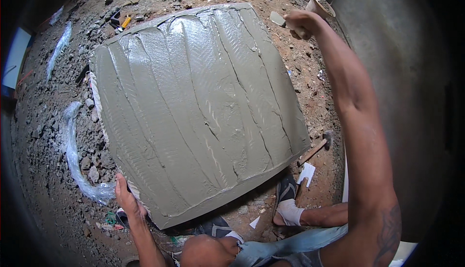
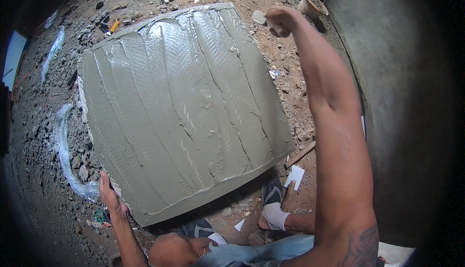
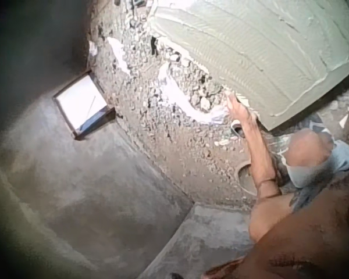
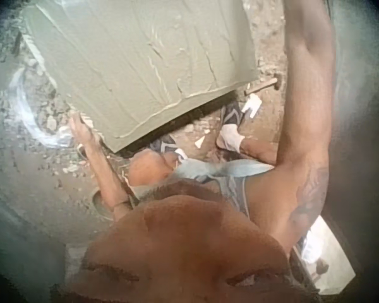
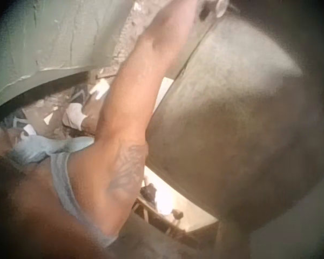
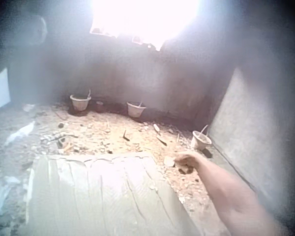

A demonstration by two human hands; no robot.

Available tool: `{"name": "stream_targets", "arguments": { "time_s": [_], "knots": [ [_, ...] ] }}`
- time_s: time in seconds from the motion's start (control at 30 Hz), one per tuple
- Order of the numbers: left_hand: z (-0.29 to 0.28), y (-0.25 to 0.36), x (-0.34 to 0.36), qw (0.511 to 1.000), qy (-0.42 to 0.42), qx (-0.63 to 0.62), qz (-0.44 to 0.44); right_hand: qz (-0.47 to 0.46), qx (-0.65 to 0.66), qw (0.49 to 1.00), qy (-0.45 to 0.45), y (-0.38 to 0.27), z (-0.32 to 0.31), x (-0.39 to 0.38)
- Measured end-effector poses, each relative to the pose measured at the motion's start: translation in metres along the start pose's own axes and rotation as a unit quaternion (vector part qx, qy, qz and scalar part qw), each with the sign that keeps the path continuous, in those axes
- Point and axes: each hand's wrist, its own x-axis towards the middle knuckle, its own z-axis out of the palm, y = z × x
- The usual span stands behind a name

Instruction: The person uses an angle grinder to cut a tile, then scoops mortar from a bucket using a trowel and spreads it across the back of the tile.

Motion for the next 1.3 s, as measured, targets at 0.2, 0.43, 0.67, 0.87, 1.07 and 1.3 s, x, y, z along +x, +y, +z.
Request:
{"name": "stream_targets", "arguments": {
  "time_s": [0.2,0.43,0.67,0.87,1.07,1.3],
  "knots": [
    [0.003,0.003,-0.001,1.0,-0.02,0.002,-0.012,-0.035,0.44,0.892,-0.1,0.014,0.014,-0.056],
    [0.001,0.0,0.0,1.0,0.001,0.0,-0.009,0.002,0.389,0.921,-0.024,-0.008,0.064,-0.083],
    [-0.002,0.0,-0.002,0.999,-0.022,0.028,-0.024,0.106,0.437,0.892,-0.045,0.078,0.14,-0.18],
    [0.001,0.003,-0.003,0.997,-0.007,0.066,-0.026,0.202,0.426,0.881,-0.048,0.168,0.197,-0.248],
    [-0.004,0.001,-0.002,0.999,-0.017,0.043,-0.013,0.144,0.302,0.942,0.032,0.244,0.201,-0.265],
    [-0.014,0.006,0.01,0.995,-0.063,0.063,-0.043,-0.055,0.444,0.888,0.105,0.219,0.157,-0.179]
  ]
}}
